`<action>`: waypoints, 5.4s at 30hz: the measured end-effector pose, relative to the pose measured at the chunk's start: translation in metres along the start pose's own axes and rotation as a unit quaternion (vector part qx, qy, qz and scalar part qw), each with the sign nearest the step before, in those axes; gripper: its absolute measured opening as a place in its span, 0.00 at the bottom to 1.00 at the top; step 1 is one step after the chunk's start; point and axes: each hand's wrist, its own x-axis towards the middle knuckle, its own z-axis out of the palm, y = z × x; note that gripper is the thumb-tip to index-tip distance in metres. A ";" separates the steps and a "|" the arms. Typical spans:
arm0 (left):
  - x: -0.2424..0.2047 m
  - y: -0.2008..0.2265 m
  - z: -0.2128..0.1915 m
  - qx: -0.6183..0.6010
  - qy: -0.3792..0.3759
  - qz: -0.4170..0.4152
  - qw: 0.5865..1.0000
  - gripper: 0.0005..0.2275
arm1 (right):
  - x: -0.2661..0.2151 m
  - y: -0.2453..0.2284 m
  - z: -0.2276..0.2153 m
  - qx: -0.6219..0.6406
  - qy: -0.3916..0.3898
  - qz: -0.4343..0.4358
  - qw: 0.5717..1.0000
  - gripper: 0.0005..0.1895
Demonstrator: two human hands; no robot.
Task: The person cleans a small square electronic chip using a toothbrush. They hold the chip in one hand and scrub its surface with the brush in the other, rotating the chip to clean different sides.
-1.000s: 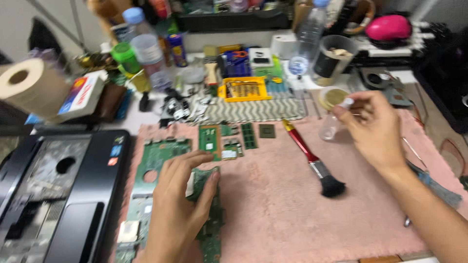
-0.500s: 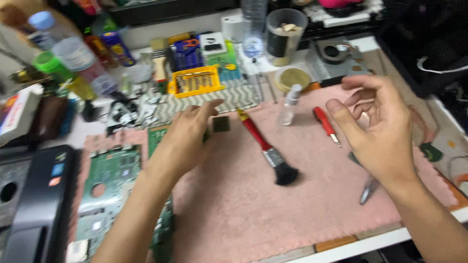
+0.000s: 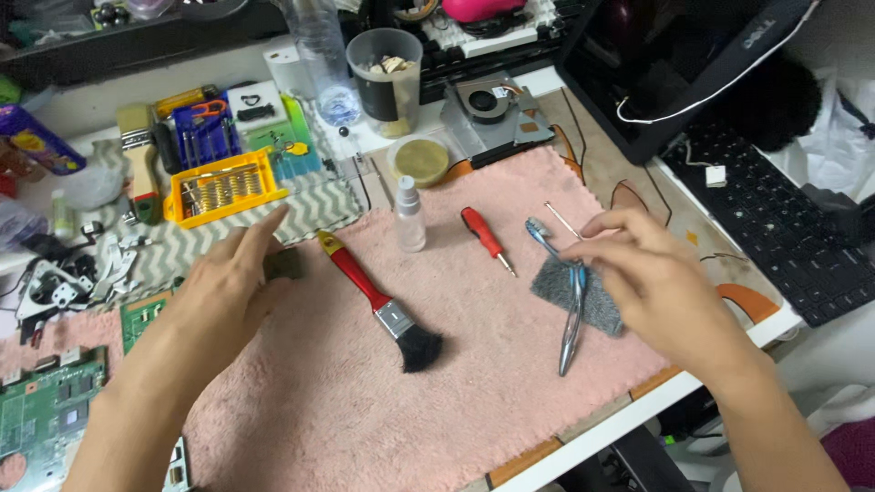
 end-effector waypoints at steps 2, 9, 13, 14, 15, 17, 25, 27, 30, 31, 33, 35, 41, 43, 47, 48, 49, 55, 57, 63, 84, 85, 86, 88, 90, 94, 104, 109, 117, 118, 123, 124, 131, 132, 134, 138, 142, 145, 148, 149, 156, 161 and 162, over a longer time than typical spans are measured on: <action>-0.002 -0.006 0.005 -0.013 0.036 0.019 0.999 0.40 | -0.004 0.024 0.010 -0.029 -0.031 -0.017 0.999 0.28; -0.054 0.052 -0.010 -0.253 0.136 0.000 0.958 0.43 | 0.003 0.043 0.010 -0.075 -0.014 -0.178 0.981 0.10; -0.085 0.068 0.011 -0.309 0.189 -0.012 0.932 0.43 | -0.006 -0.009 -0.002 -0.073 0.058 -0.114 0.989 0.13; -0.093 0.072 0.016 -0.323 0.184 0.004 0.928 0.43 | -0.009 -0.024 0.000 -0.032 0.106 -0.103 0.988 0.06; -0.102 0.076 0.020 -0.335 0.182 0.018 0.924 0.44 | -0.012 -0.039 0.004 0.011 0.152 -0.094 0.984 0.09; -0.115 0.079 0.029 -0.330 0.207 0.048 0.920 0.44 | -0.018 -0.055 0.023 0.072 0.155 -0.070 0.983 0.11; -0.160 0.091 0.055 -0.443 0.248 0.121 0.853 0.45 | -0.042 -0.149 0.070 0.209 0.063 -0.071 0.973 0.05; -0.167 0.095 0.058 -0.498 0.258 0.132 0.818 0.46 | -0.048 -0.174 0.075 0.296 0.009 0.054 0.954 0.14; -0.174 0.095 0.059 -0.498 0.260 0.140 0.815 0.45 | -0.044 -0.182 0.084 0.301 -0.045 0.018 0.953 0.13; -0.177 0.093 0.060 -0.500 0.266 0.136 0.813 0.45 | -0.042 -0.185 0.085 0.299 -0.052 0.015 0.953 0.13; -0.181 0.089 0.063 -0.500 0.281 0.160 0.803 0.44 | -0.040 -0.190 0.086 0.325 -0.074 0.034 0.942 0.14; -0.183 0.087 0.064 -0.527 0.284 0.159 0.785 0.43 | -0.038 -0.193 0.089 0.342 -0.081 0.044 0.935 0.13; -0.179 0.091 0.061 -0.669 0.290 0.091 0.678 0.47 | -0.037 -0.185 0.115 0.509 -0.065 0.123 0.849 0.11; -0.175 0.091 0.064 -0.721 0.295 0.068 0.623 0.49 | -0.034 -0.188 0.118 0.518 -0.057 0.168 0.837 0.11; -0.169 0.085 0.078 -0.804 0.214 0.037 0.554 0.36 | -0.030 -0.197 0.122 0.553 -0.047 0.167 0.815 0.12; -0.168 0.083 0.082 -0.828 0.164 0.014 0.536 0.30 | -0.030 -0.199 0.123 0.571 -0.056 0.159 0.804 0.13; -0.168 0.081 0.082 -0.828 0.166 0.013 0.536 0.30 | -0.030 -0.199 0.126 0.571 -0.059 0.160 0.803 0.13; -0.172 0.074 0.086 -0.810 0.136 0.061 0.568 0.28 | -0.033 -0.194 0.138 0.592 -0.084 0.139 0.790 0.15; -0.175 0.073 0.086 -0.818 0.139 0.083 0.552 0.25 | -0.035 -0.192 0.139 0.602 -0.087 0.138 0.782 0.12; -0.173 0.066 0.091 -0.819 0.207 0.094 0.527 0.21 | -0.030 -0.194 0.119 0.567 -0.048 0.078 0.819 0.13; -0.177 0.081 0.096 -0.791 0.236 -0.007 0.564 0.34 | -0.049 -0.203 0.102 0.397 -0.064 -0.061 0.913 0.11; -0.177 0.080 0.101 -0.790 0.236 -0.006 0.565 0.34 | -0.049 -0.205 0.102 0.398 -0.063 -0.062 0.913 0.11; -0.176 0.079 0.106 -0.789 0.233 -0.021 0.568 0.35 | -0.048 -0.207 0.103 0.386 -0.052 -0.044 0.920 0.11; -0.171 0.085 0.111 -0.784 0.232 -0.037 0.575 0.37 | -0.055 -0.206 0.101 0.379 -0.040 -0.029 0.924 0.12; -0.175 0.085 0.103 -0.763 0.250 0.025 0.595 0.29 | -0.066 -0.213 0.109 0.376 -0.031 0.071 0.923 0.13; -0.175 0.087 0.106 -0.822 0.236 -0.004 0.518 0.34 | -0.051 -0.205 0.112 0.386 -0.071 0.071 0.917 0.16; -0.173 0.086 0.115 -0.828 0.226 0.005 0.513 0.32 | -0.044 -0.200 0.115 0.403 -0.056 0.024 0.913 0.13; -0.171 0.090 0.113 -0.850 0.224 0.034 0.475 0.31 | -0.053 -0.202 0.112 0.422 -0.075 -0.020 0.903 0.15; -0.171 0.094 0.107 -0.808 0.256 -0.003 0.531 0.34 | -0.059 -0.212 0.109 0.423 -0.073 -0.010 0.903 0.14; -0.171 0.091 0.112 -0.808 0.255 -0.003 0.531 0.34 | -0.053 -0.209 0.112 0.422 -0.073 -0.009 0.903 0.14; -0.167 0.088 0.121 -0.822 0.264 -0.040 0.502 0.32 | -0.045 -0.205 0.116 0.409 -0.046 -0.074 0.908 0.09; -0.167 0.088 0.118 -0.823 0.264 -0.039 0.502 0.32 | -0.047 -0.205 0.116 0.408 -0.046 -0.074 0.909 0.09; -0.166 0.088 0.118 -0.831 0.265 -0.022 0.489 0.35 | -0.045 -0.204 0.120 0.431 -0.056 -0.038 0.900 0.10; -0.165 0.089 0.117 -0.839 0.266 -0.013 0.474 0.35 | -0.048 -0.202 0.121 0.441 -0.070 -0.085 0.891 0.09; -0.167 0.088 0.115 -0.824 0.271 -0.008 0.497 0.34 | -0.046 -0.202 0.119 0.456 -0.085 -0.081 0.882 0.11; -0.167 0.086 0.122 -0.822 0.272 -0.052 0.497 0.34 | -0.038 -0.208 0.123 0.434 -0.038 0.030 0.899 0.11; -0.167 0.087 0.115 -0.811 0.281 0.004 0.513 0.32 | -0.047 -0.206 0.119 0.452 -0.090 -0.042 0.887 0.08; -0.167 0.086 0.120 -0.827 0.284 -0.033 0.485 0.33 | -0.039 -0.203 0.121 0.529 -0.120 -0.028 0.840 0.08; -0.166 0.087 0.120 -0.823 0.281 -0.046 0.492 0.35 | -0.042 -0.205 0.122 0.477 -0.046 0.045 0.876 0.13; -0.166 0.087 0.118 -0.824 0.281 -0.030 0.491 0.34 | -0.047 -0.204 0.122 0.497 -0.078 0.018 0.864 0.14; -0.167 0.087 0.123 -0.809 0.283 -0.045 0.513 0.30 | -0.040 -0.202 0.125 0.452 -0.032 0.041 0.891 0.14; -0.168 0.086 0.119 -0.804 0.281 -0.053 0.522 0.34 | -0.039 -0.198 0.123 0.515 -0.099 0.017 0.851 0.18; -0.168 0.084 0.124 -0.817 0.278 -0.069 0.501 0.35 | -0.034 -0.201 0.122 0.478 -0.066 0.045 0.874 0.16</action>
